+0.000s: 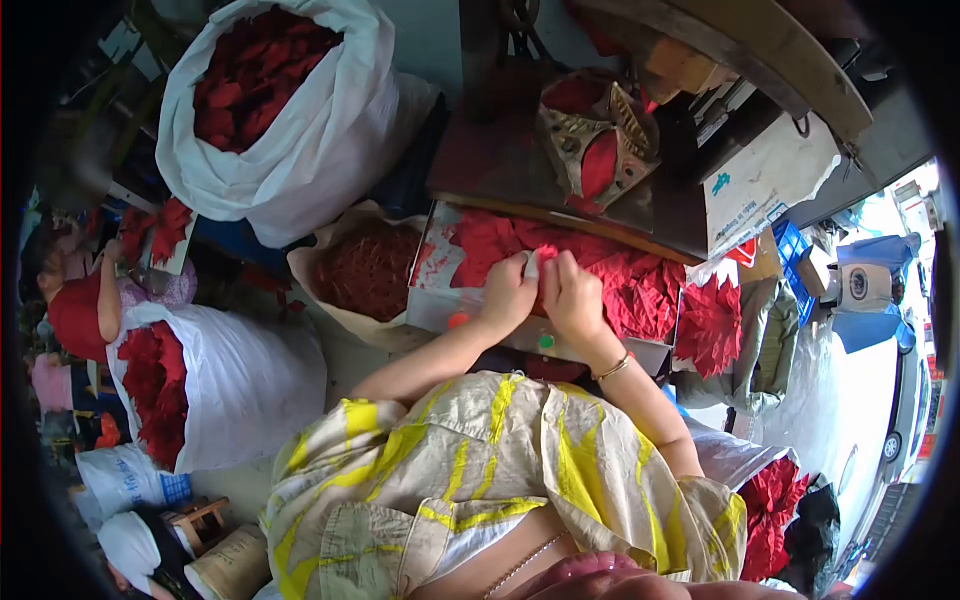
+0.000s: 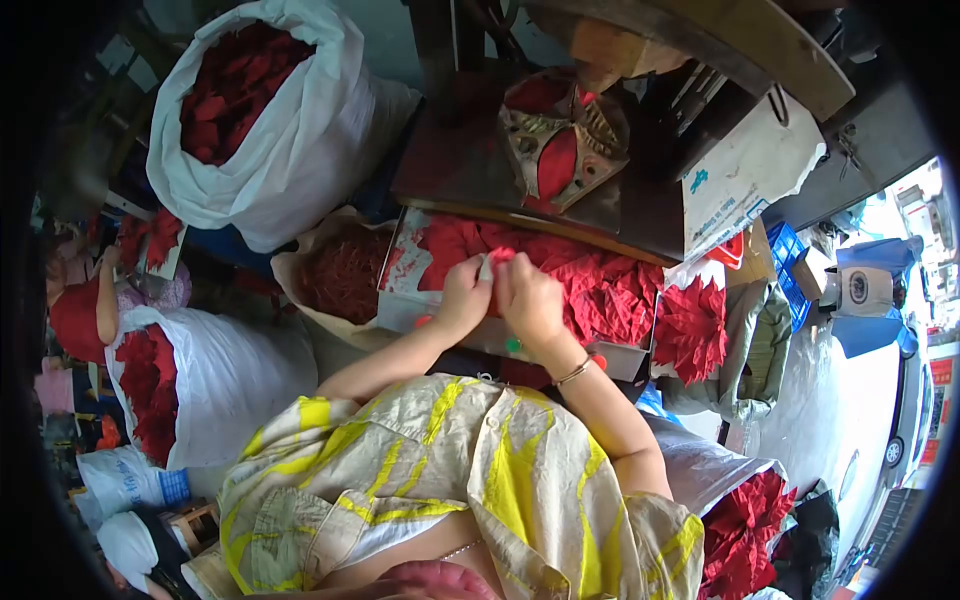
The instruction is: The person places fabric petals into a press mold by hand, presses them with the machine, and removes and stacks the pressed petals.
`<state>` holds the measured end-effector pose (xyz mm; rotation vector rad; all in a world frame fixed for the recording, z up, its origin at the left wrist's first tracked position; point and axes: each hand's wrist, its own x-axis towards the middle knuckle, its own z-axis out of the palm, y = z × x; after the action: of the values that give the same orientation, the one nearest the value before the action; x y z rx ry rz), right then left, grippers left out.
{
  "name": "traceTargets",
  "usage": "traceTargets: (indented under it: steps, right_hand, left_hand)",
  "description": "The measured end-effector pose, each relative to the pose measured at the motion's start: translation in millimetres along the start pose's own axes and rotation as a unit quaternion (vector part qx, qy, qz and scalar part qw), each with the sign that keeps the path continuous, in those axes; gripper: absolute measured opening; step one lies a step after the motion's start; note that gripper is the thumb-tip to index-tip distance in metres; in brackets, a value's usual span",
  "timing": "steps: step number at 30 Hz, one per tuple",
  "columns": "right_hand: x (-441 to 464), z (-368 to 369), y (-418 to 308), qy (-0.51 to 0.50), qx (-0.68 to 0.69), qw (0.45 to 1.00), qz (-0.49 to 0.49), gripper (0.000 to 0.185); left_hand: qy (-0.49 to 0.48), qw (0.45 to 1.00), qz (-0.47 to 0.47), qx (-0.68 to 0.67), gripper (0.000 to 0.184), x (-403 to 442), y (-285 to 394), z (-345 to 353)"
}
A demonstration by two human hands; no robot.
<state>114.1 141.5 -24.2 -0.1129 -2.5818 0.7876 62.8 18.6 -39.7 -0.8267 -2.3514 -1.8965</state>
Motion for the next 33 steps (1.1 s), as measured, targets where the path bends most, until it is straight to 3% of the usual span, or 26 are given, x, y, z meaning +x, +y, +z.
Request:
traceTargets:
  steps: [1, 2, 5, 7, 9, 10, 11, 13, 15, 16, 17, 19, 20, 21, 23, 24, 25, 27, 29, 31, 33]
  right_hand:
    - [8, -1, 18, -0.042, -0.068, 0.995, 0.057, 0.018]
    - [2, 7, 26, -0.030, -0.059, 0.997, 0.026, 0.019]
    - [-2, -2, 6, -0.015, -0.012, 0.999, -0.040, 0.020]
    - [5, -1, -2, 0.003, 0.036, 0.998, -0.056, 0.020]
    - [19, -7, 18, -0.112, -0.138, 0.984, 0.018, 0.018]
    - [23, -12, 29, -0.088, -0.110, 0.990, -0.029, 0.018]
    - [25, -17, 37, -0.092, -0.113, 0.989, -0.022, 0.018]
    - [35, -21, 43, -0.035, 0.019, 0.997, -0.066, 0.018]
    - [49, -42, 33, -0.077, 0.090, 0.990, -0.075, 0.011]
    - [52, -45, 31, -0.114, 0.085, 0.986, -0.086, 0.009]
    - [55, -47, 24, -0.115, 0.087, 0.986, -0.085, 0.009]
    - [61, -49, 4, -0.141, 0.074, 0.975, -0.154, 0.015]
    - [62, -46, 0, -0.142, 0.101, 0.970, -0.169, 0.014]
    - [63, -47, -3, -0.142, 0.099, 0.970, -0.170, 0.014]
    - [61, -53, -9, -0.179, 0.057, 0.971, -0.149, 0.013]
    - [63, -53, -11, -0.084, 0.062, 0.970, -0.221, 0.017]
    - [63, -60, -13, -0.085, 0.062, 0.970, -0.219, 0.017]
    - [64, -87, -24, -0.112, 0.090, 0.989, 0.030, 0.021]
    - [64, -93, -28, -0.125, 0.059, 0.990, -0.019, 0.027]
    - [62, -86, -31, -0.158, 0.050, 0.976, -0.141, 0.021]
    - [71, -79, -25, -0.153, 0.015, 0.973, -0.172, 0.019]
  left_hand:
    - [-0.001, 0.997, 0.075, 0.003, 0.023, 5, 12, -3]
    - [-0.087, 0.993, -0.015, 0.076, 0.028, 1, 3, 3]
    - [-0.059, 0.986, -0.068, 0.137, 0.028, 13, -36, 0]
    - [-0.078, 0.987, -0.042, 0.134, 0.027, 15, -16, -16]
    - [-0.109, 0.993, -0.020, 0.029, 0.029, 20, -10, -23]
    - [-0.148, 0.974, 0.047, 0.164, 0.037, 17, 6, -26]
    - [-0.153, 0.974, 0.044, 0.159, 0.037, 23, 12, -32]
    - [-0.255, 0.959, -0.105, 0.070, 0.046, 41, 6, -61]
    - [-0.190, 0.977, -0.019, 0.096, 0.046, 57, 1, -75]
    - [-0.224, 0.969, -0.100, -0.020, 0.039, 59, -3, -75]
    - [-0.224, 0.969, -0.102, -0.019, 0.039, 62, -4, -73]
    - [-0.326, 0.896, -0.204, -0.221, 0.060, 68, 6, -69]
    - [-0.412, 0.859, -0.153, -0.262, 0.078, 73, 6, -66]
    - [-0.404, 0.868, -0.097, -0.273, 0.068, 72, 12, -59]
    - [-0.396, 0.811, -0.247, -0.353, 0.052, 61, 11, -53]
    - [-0.397, 0.810, -0.248, -0.354, 0.052, 59, 11, -53]
    - [-0.394, 0.812, -0.275, -0.331, 0.043, 57, 10, -54]
    - [-0.389, 0.813, -0.304, -0.308, 0.034, 55, 9, -55]
    - [-0.312, 0.856, -0.325, -0.253, 0.033, 52, 12, -53]
    - [-0.318, 0.874, -0.292, -0.225, 0.034, 52, 21, -51]
    - [-0.317, 0.893, -0.251, -0.196, 0.034, 50, 21, -51]
